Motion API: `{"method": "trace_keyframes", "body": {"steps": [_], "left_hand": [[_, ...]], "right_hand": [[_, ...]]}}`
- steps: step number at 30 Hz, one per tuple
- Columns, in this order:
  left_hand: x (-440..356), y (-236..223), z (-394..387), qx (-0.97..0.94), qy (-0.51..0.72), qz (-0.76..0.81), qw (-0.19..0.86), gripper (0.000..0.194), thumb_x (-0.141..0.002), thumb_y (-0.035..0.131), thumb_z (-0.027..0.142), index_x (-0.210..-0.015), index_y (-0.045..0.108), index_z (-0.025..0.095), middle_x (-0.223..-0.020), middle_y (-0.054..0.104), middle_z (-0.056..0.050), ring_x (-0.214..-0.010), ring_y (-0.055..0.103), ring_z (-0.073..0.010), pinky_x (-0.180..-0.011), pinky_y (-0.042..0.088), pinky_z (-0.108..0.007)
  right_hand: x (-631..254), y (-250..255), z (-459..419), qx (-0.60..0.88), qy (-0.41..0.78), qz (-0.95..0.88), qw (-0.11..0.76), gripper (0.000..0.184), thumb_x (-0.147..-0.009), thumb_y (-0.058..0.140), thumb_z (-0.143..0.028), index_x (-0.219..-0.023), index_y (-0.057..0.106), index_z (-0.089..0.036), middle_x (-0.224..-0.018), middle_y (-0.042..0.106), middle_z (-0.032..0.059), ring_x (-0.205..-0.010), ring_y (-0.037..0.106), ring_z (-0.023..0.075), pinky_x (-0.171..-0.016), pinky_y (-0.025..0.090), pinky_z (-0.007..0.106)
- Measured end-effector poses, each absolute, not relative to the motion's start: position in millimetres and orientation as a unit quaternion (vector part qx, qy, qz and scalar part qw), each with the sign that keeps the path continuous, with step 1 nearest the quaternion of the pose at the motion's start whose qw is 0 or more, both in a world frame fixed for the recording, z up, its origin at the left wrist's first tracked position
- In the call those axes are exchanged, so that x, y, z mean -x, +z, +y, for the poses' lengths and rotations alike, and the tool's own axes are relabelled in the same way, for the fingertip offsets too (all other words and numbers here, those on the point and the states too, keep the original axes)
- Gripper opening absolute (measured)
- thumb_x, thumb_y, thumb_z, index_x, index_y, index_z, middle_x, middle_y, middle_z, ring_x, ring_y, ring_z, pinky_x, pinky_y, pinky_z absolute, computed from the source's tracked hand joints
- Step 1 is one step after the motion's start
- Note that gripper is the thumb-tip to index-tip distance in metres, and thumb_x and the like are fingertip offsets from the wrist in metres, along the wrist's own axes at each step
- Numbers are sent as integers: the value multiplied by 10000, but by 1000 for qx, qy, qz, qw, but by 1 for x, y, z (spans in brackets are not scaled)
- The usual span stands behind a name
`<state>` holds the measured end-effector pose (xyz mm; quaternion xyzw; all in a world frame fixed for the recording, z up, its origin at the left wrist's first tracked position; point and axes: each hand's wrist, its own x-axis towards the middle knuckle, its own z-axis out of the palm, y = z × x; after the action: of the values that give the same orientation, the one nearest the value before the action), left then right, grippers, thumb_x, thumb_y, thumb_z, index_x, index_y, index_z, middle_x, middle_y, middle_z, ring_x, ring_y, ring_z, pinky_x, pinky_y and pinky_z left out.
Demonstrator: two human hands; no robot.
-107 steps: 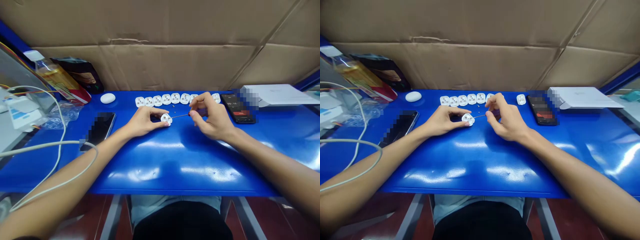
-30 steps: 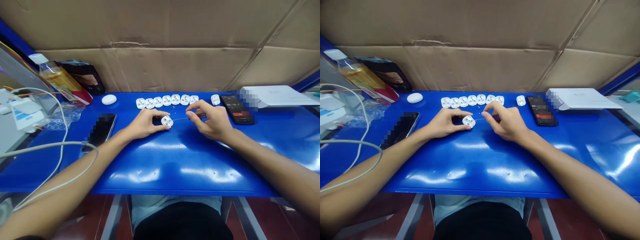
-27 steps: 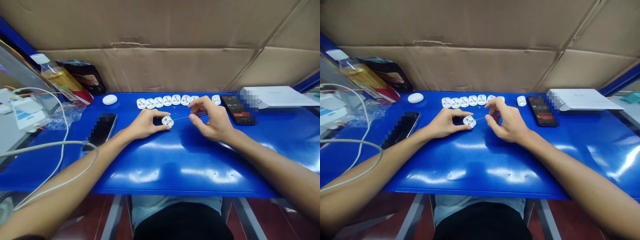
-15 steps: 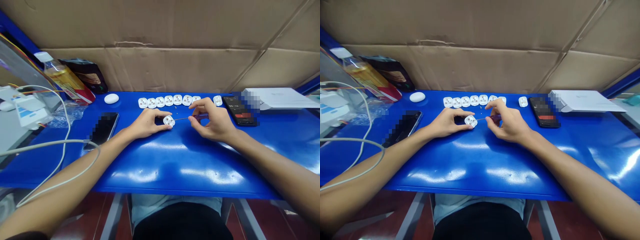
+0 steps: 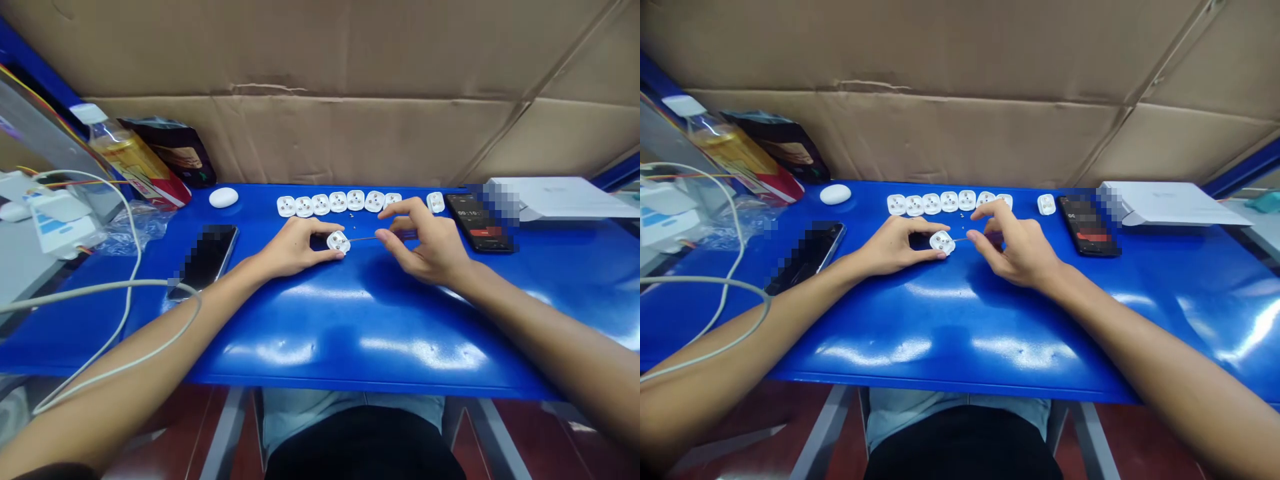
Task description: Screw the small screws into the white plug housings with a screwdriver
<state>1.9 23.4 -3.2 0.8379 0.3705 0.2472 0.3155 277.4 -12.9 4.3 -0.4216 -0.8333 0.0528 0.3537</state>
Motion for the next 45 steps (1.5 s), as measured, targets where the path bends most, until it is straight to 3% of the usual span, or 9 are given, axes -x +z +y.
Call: {"method": "trace_keyframes", "body": {"steps": [4,10,14,17,22,28,35,41,45], "left_hand": [[-2,-3,23,-836,249,371,318,480,-880,841,487,-1301,809,258,-1296,801,-49,-1149,760,-319,-1076,563,-410],[-2,-4,23,-841,242,374,308,503,-893,822,508,-1333,793,265,-1326,789,-51,-1174,754,-333,-1108,554,-442],[-1,-4,24,-843,250,367,305,497,-894,820,520,-1315,801,256,-1313,794,-52,-1166,755,-324,-1085,560,-419],[-2,-4,24,-846,246,364,302,457,-906,807,509,-1292,808,263,-1302,799,-32,-1149,760,-311,-1053,566,-392],[-1,-4,23,-847,243,369,295,493,-912,813,496,-1330,788,236,-1308,797,-50,-1151,761,-302,-1058,560,-377],[0,-7,24,-857,259,347,278,448,-948,773,496,-1301,795,221,-1276,806,-52,-1127,762,-298,-1032,571,-378],[-1,-9,25,-851,256,352,296,479,-947,768,514,-1325,783,221,-1320,790,-58,-1186,747,-317,-1076,562,-409],[-2,-9,25,-841,259,368,300,492,-922,804,477,-1336,782,210,-1283,803,-73,-1147,762,-319,-1069,571,-431],[-4,-9,24,-828,266,385,309,502,-868,862,441,-1294,805,181,-1233,818,-98,-1111,772,-329,-1042,591,-440]], "right_hand": [[-278,3,-12,399,88,-839,360,361,-932,685,-291,-1264,545,-270,-1007,778,52,-845,794,255,-715,637,376],[-279,2,-11,440,67,-825,349,241,-980,674,-375,-1183,595,-271,-1061,799,82,-783,804,277,-647,623,385],[-277,6,-13,409,99,-831,365,349,-930,683,-308,-1243,536,-263,-998,784,64,-866,798,274,-723,653,393],[-276,7,-13,436,96,-820,357,329,-951,674,-306,-1252,544,-277,-953,793,46,-778,786,253,-658,627,356],[-276,5,-12,459,57,-816,347,234,-995,668,-390,-1177,610,-255,-1162,786,100,-774,803,254,-619,601,343],[-276,7,-13,416,95,-837,344,422,-959,648,-282,-1347,490,-232,-981,769,70,-828,779,258,-719,617,369],[-274,8,-15,474,74,-817,319,350,-985,658,-394,-1286,566,-241,-1165,776,112,-809,797,263,-640,595,348],[-277,14,-13,434,77,-844,304,132,-960,642,-315,-1058,584,-247,-1005,762,71,-831,747,240,-746,598,365],[-277,17,-13,442,100,-838,306,118,-970,632,-305,-1048,570,-242,-1012,755,83,-841,743,238,-748,603,364]]}}
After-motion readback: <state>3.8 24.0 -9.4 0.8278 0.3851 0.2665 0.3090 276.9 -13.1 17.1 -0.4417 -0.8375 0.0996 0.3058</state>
